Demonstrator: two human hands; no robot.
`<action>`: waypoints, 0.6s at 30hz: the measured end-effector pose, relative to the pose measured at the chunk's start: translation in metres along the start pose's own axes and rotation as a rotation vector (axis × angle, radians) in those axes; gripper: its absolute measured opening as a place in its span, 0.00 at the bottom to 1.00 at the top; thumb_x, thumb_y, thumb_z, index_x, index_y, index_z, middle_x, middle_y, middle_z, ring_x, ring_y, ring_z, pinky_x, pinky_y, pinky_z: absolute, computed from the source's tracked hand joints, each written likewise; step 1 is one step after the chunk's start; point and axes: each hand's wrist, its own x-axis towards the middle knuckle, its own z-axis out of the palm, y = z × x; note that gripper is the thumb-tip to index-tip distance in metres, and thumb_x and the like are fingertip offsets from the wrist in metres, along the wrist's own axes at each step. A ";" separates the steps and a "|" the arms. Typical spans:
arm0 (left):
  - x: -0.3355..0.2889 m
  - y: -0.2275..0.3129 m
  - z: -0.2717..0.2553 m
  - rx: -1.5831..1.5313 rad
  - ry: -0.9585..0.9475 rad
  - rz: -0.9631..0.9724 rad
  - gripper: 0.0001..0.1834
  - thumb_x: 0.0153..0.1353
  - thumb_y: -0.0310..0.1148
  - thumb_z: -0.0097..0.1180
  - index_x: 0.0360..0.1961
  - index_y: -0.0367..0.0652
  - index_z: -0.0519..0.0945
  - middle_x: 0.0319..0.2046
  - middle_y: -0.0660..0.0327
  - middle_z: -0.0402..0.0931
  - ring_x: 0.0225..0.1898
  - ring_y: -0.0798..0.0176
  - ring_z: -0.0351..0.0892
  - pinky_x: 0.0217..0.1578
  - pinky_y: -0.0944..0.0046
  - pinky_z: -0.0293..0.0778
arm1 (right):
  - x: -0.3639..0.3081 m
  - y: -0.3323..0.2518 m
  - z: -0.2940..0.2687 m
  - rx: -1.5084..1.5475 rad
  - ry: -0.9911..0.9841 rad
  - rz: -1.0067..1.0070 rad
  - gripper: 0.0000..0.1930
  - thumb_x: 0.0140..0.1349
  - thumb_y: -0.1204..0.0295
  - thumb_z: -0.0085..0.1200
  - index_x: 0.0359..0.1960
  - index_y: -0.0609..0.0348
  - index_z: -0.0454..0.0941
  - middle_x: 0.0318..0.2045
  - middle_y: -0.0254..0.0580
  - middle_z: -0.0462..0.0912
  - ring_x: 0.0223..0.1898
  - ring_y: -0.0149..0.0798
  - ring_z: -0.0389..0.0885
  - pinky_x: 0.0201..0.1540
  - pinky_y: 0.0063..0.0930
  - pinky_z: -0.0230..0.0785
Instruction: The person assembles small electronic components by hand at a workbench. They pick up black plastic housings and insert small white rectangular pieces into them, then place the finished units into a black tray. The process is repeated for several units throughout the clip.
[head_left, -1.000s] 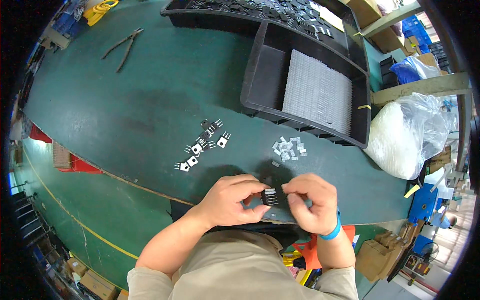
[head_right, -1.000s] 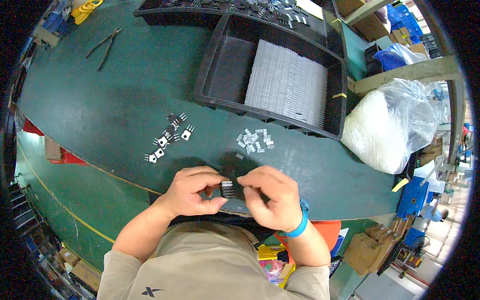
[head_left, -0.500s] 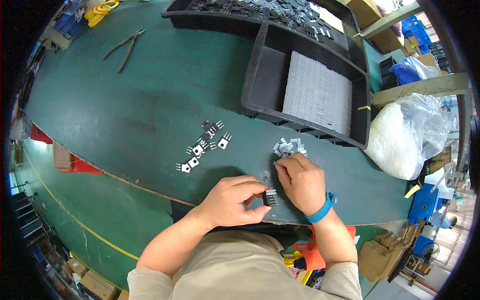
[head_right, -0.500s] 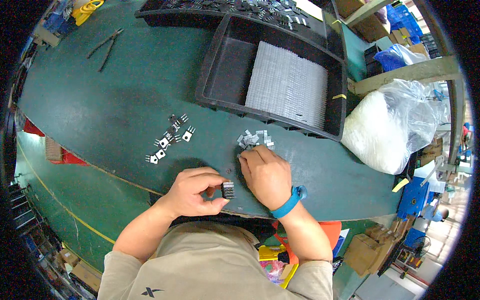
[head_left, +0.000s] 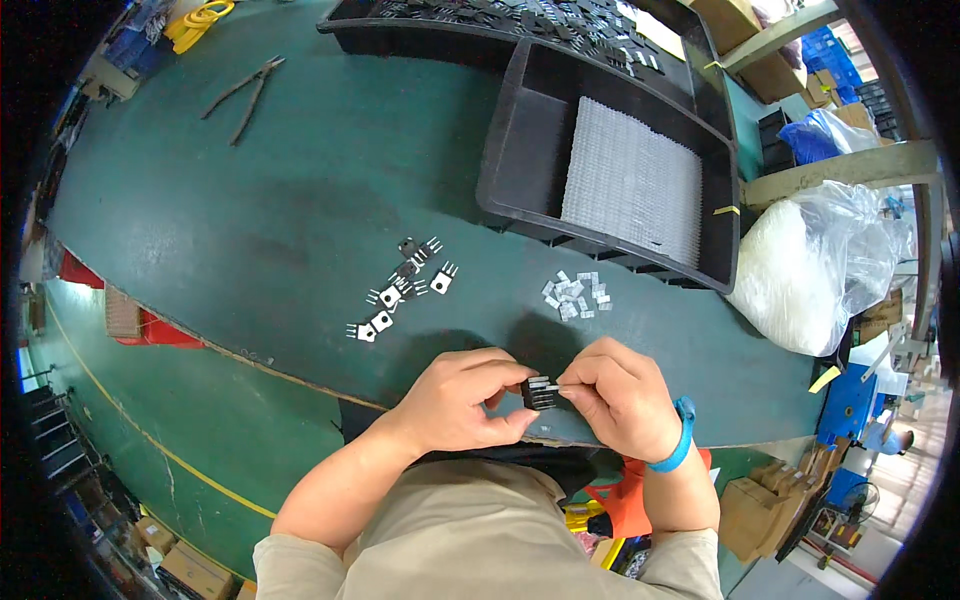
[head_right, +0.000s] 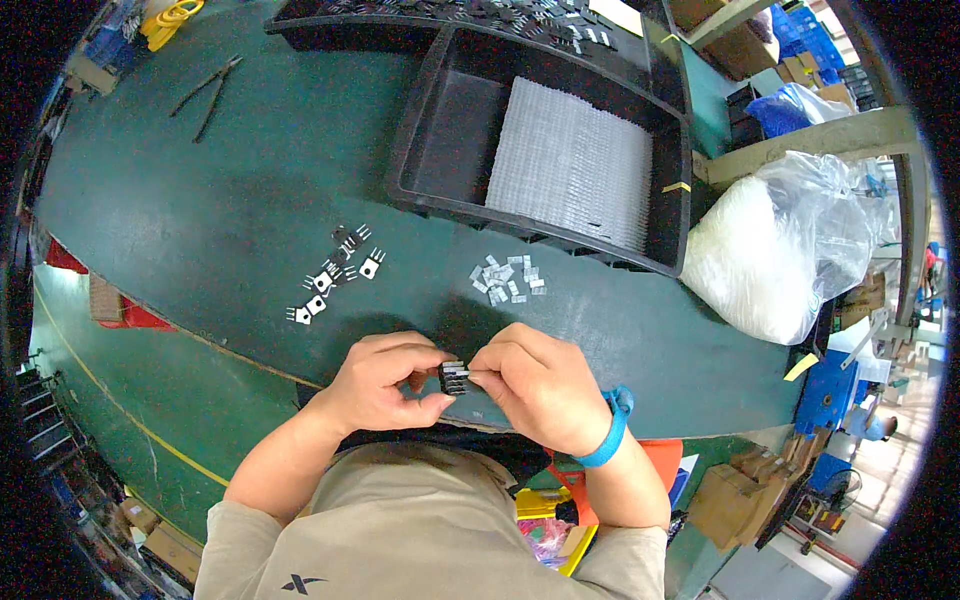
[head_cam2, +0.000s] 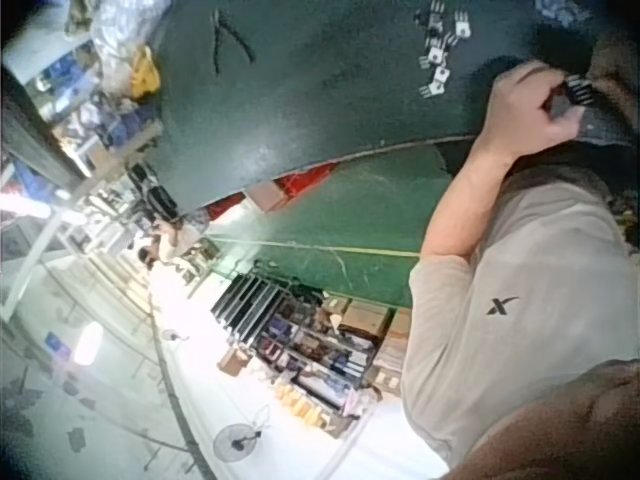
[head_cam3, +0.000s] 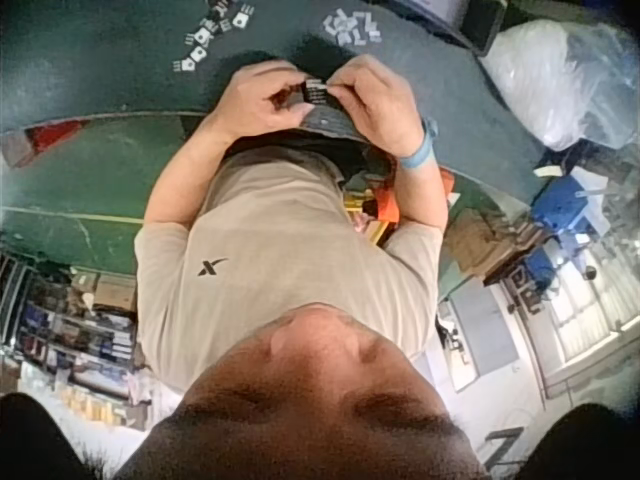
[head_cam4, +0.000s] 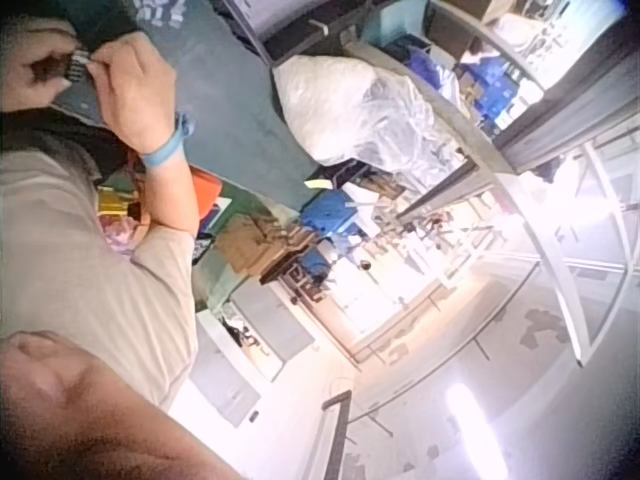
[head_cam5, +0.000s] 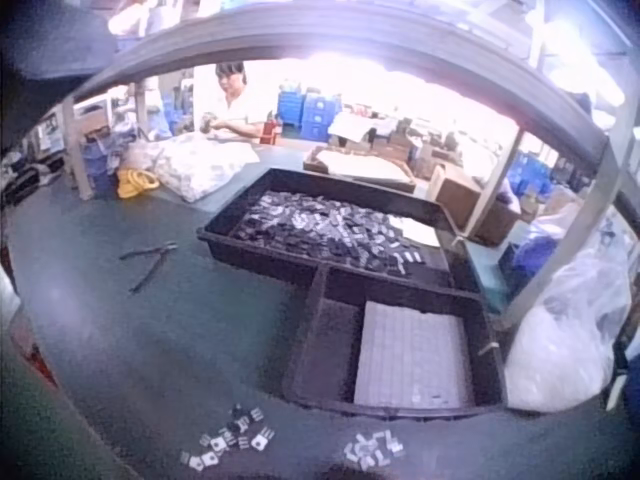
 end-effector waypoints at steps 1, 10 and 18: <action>0.000 -0.001 0.000 0.001 0.002 0.004 0.20 0.44 0.28 0.74 0.40 0.36 0.83 0.32 0.57 0.83 0.23 0.65 0.78 0.25 0.67 0.75 | 0.001 -0.001 0.000 -0.020 -0.007 -0.015 0.08 0.54 0.77 0.67 0.35 0.56 0.80 0.32 0.41 0.79 0.31 0.48 0.82 0.32 0.38 0.76; 0.001 -0.001 0.001 0.018 0.009 0.028 0.19 0.43 0.28 0.74 0.39 0.37 0.84 0.32 0.58 0.82 0.23 0.65 0.78 0.24 0.66 0.75 | 0.002 -0.005 0.002 -0.136 -0.075 -0.031 0.09 0.53 0.75 0.67 0.35 0.55 0.81 0.32 0.40 0.80 0.32 0.47 0.83 0.32 0.39 0.77; 0.000 -0.002 0.001 -0.001 0.024 0.023 0.20 0.44 0.28 0.74 0.40 0.38 0.84 0.31 0.58 0.82 0.23 0.65 0.78 0.24 0.66 0.75 | -0.005 -0.014 -0.003 -0.012 0.006 -0.034 0.13 0.51 0.75 0.67 0.41 0.57 0.84 0.34 0.43 0.82 0.31 0.48 0.83 0.32 0.37 0.76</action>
